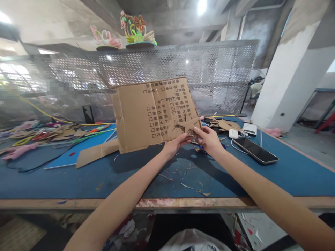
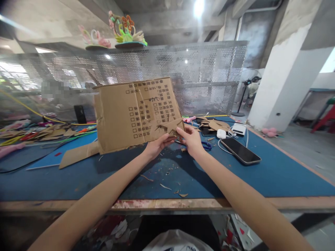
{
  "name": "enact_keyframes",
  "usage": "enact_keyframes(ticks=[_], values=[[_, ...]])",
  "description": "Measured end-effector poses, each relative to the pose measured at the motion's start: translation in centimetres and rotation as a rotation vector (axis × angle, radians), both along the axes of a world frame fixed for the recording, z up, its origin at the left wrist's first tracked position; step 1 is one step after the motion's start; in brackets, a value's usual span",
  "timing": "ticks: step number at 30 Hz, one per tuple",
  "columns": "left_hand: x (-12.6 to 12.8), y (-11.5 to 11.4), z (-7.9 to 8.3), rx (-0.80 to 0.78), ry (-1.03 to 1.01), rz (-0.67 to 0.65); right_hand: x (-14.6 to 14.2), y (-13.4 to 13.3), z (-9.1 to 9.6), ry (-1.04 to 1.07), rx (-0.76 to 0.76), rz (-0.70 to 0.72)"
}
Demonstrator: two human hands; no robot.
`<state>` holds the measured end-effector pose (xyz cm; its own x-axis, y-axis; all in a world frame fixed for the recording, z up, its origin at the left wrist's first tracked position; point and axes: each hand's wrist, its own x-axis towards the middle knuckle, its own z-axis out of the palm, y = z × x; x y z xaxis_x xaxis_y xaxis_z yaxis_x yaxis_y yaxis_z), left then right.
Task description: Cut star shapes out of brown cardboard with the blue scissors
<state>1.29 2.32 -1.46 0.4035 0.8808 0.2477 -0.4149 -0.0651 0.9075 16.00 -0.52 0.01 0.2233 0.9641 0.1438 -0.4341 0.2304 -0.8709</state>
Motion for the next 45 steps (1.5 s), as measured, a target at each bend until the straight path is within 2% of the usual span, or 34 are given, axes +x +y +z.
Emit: enact_keyframes(ticks=[5, 10, 14, 16, 18, 21, 24, 30, 34, 38, 42, 45], values=[[0.1, -0.4, 0.1, -0.013, 0.002, -0.037, -0.2, 0.0, -0.1, 0.034, -0.017, 0.02], [0.3, -0.6, 0.3, -0.011, -0.046, 0.009, -0.5, -0.1, 0.0, 0.021, -0.011, 0.002], [0.2, -0.3, 0.2, -0.027, -0.034, 0.037, -0.5, 0.0, -0.2, -0.044, -0.004, 0.023], [0.1, 0.0, 0.2, -0.035, -0.009, 0.039, -0.3, 0.2, -0.4, -0.117, 0.007, -0.02], [0.0, 0.1, 0.1, -0.034, 0.004, 0.041, 0.2, 0.3, -0.4, -0.253, 0.078, -0.124], [0.0, 0.2, 0.2, -0.026, 0.016, 0.035, 1.5, 0.6, -0.2, -0.638, 0.321, -0.284], [-0.1, 0.2, 0.3, -0.025, 0.041, 0.018, 2.9, 1.0, 0.1, -0.998, 0.518, -0.345], [-0.3, 0.7, 0.1, -0.045, 0.037, 0.023, 4.8, 1.8, 0.2, -1.239, 0.675, -0.551], [-0.5, 0.9, 0.2, -0.044, -0.009, 0.049, 4.5, 1.4, 0.3, -1.161, 0.603, -0.572], [-0.4, 0.9, 0.3, -0.036, -0.037, 0.047, 3.5, 0.8, 0.5, -0.945, 0.443, -0.625], [-0.3, 1.0, 0.1, -0.042, -0.039, 0.056, 2.7, 0.3, 0.9, -0.751, 0.389, -0.706], [-0.2, 0.8, -0.1, -0.033, -0.032, 0.058, 2.3, 0.0, 0.9, -0.714, 0.422, -0.609]])
